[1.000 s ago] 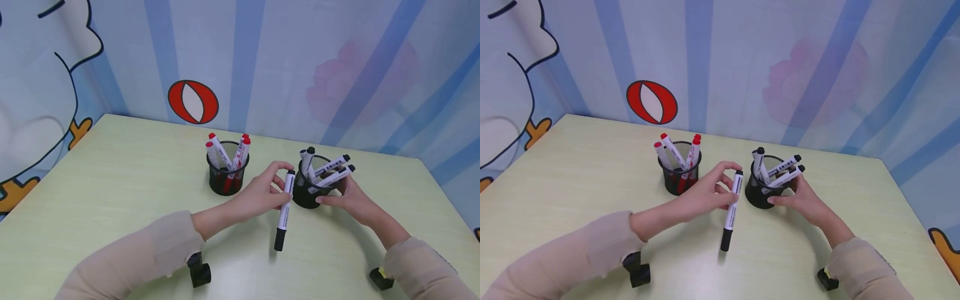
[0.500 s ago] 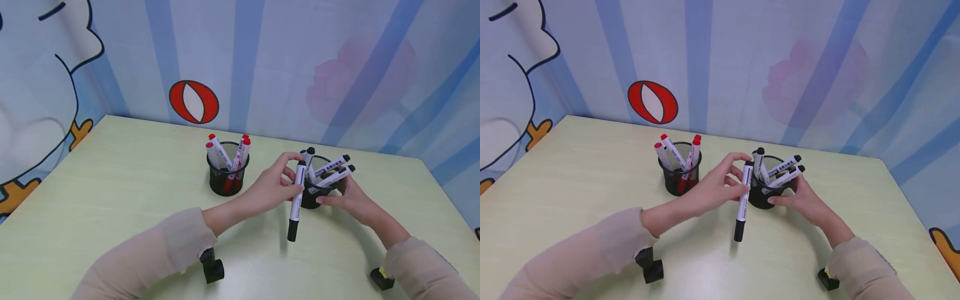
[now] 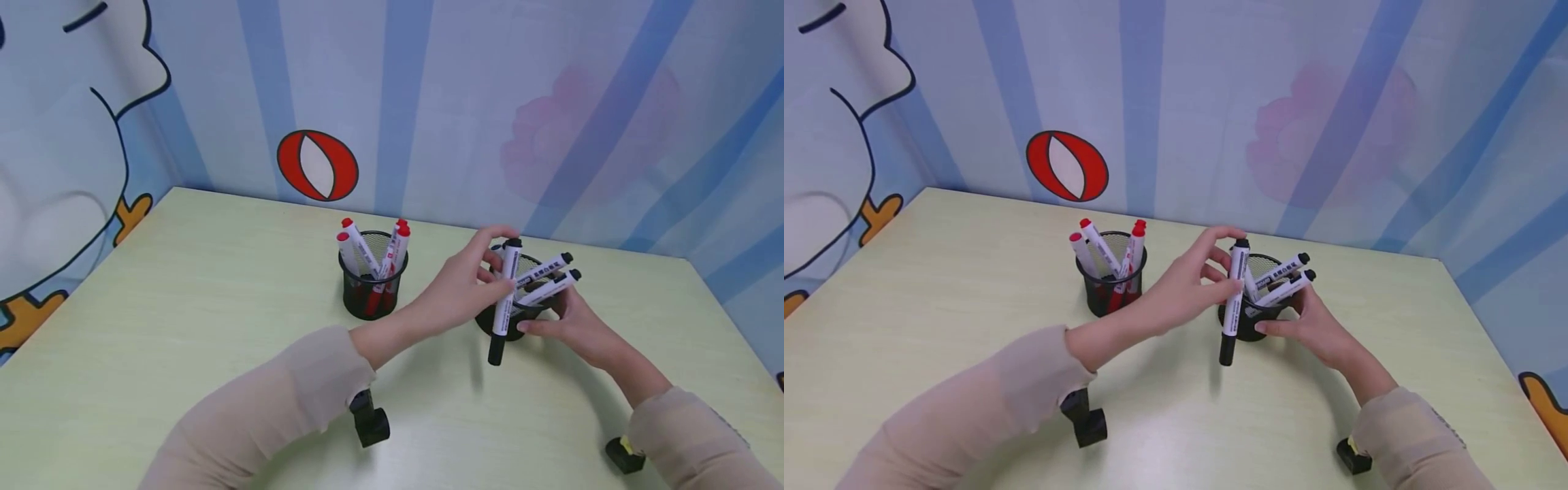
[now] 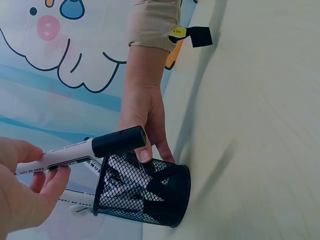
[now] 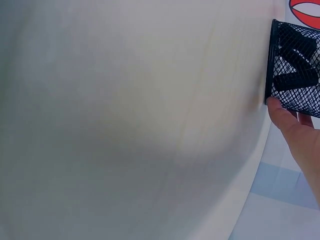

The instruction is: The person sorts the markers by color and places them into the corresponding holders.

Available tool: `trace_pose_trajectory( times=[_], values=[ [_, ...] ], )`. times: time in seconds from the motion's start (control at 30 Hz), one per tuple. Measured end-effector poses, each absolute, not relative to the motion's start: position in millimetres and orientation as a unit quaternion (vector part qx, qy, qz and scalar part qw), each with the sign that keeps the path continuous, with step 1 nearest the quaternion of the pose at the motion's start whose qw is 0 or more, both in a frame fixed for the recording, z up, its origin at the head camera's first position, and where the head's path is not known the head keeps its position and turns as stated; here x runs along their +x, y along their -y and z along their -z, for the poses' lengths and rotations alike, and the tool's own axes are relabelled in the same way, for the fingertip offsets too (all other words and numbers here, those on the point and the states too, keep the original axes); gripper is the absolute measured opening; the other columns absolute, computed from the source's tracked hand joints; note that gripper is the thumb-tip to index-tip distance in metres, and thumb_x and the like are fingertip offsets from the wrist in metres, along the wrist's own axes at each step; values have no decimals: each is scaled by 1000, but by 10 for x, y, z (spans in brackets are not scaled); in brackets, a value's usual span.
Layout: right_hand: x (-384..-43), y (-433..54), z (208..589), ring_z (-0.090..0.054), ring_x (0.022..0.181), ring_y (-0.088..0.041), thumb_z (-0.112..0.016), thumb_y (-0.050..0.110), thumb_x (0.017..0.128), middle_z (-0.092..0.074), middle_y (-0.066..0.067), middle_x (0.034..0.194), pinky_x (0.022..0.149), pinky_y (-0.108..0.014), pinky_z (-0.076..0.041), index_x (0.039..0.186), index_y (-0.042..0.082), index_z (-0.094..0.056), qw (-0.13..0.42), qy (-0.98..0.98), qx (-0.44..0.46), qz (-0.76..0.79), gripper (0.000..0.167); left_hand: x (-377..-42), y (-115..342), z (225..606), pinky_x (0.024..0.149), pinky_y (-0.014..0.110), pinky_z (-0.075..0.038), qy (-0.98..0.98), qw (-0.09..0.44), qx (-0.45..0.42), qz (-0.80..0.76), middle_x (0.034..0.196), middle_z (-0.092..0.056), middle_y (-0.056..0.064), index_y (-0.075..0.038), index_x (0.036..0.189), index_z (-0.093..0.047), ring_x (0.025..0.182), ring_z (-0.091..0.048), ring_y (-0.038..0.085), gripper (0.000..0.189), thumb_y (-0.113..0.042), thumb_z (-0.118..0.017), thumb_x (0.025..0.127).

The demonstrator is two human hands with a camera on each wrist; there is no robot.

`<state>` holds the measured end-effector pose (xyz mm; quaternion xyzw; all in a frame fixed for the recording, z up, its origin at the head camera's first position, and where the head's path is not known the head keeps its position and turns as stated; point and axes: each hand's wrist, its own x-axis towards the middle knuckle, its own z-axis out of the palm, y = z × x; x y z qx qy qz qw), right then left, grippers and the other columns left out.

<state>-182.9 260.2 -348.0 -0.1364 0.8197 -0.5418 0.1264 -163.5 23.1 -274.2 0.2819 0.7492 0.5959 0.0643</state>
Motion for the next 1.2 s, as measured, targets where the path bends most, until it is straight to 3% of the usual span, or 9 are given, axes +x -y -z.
trace_pose_trajectory(
  times=[0.47, 0.77, 1.2],
  values=[
    [-1848, -2611, 3482, -31, 126, -29, -72, 11, 81, -35, -13, 135, 100, -51, -29, 144, 19, -13, 129, -817, -142, 543, 86, -1701, -345, 2603, 69, 19, -49, -744, 9, 341, -575, 99, -53, 5, -17, 137, -35, 80, -57, 13, 50, -6, -55, 92],
    [-1841, -2625, 3484, -20, 133, -35, -71, 10, 81, -24, -16, 143, 104, -62, -17, 148, 21, -6, 135, -814, -137, 548, 94, -1741, -390, 2523, 69, 17, -48, -744, -18, 356, -565, 98, -53, 5, -17, 137, -34, 81, -56, 12, 51, -5, -55, 92],
    [-1846, -2629, 3487, -14, 136, -37, -72, 12, 81, -18, -15, 148, 104, -64, -13, 148, 22, -4, 137, -821, -131, 539, 96, -1820, -454, 2490, 68, 18, -49, -735, -37, 372, -565, 105, -53, 8, -16, 138, -34, 86, -57, 12, 51, -5, -54, 93]
  ],
)
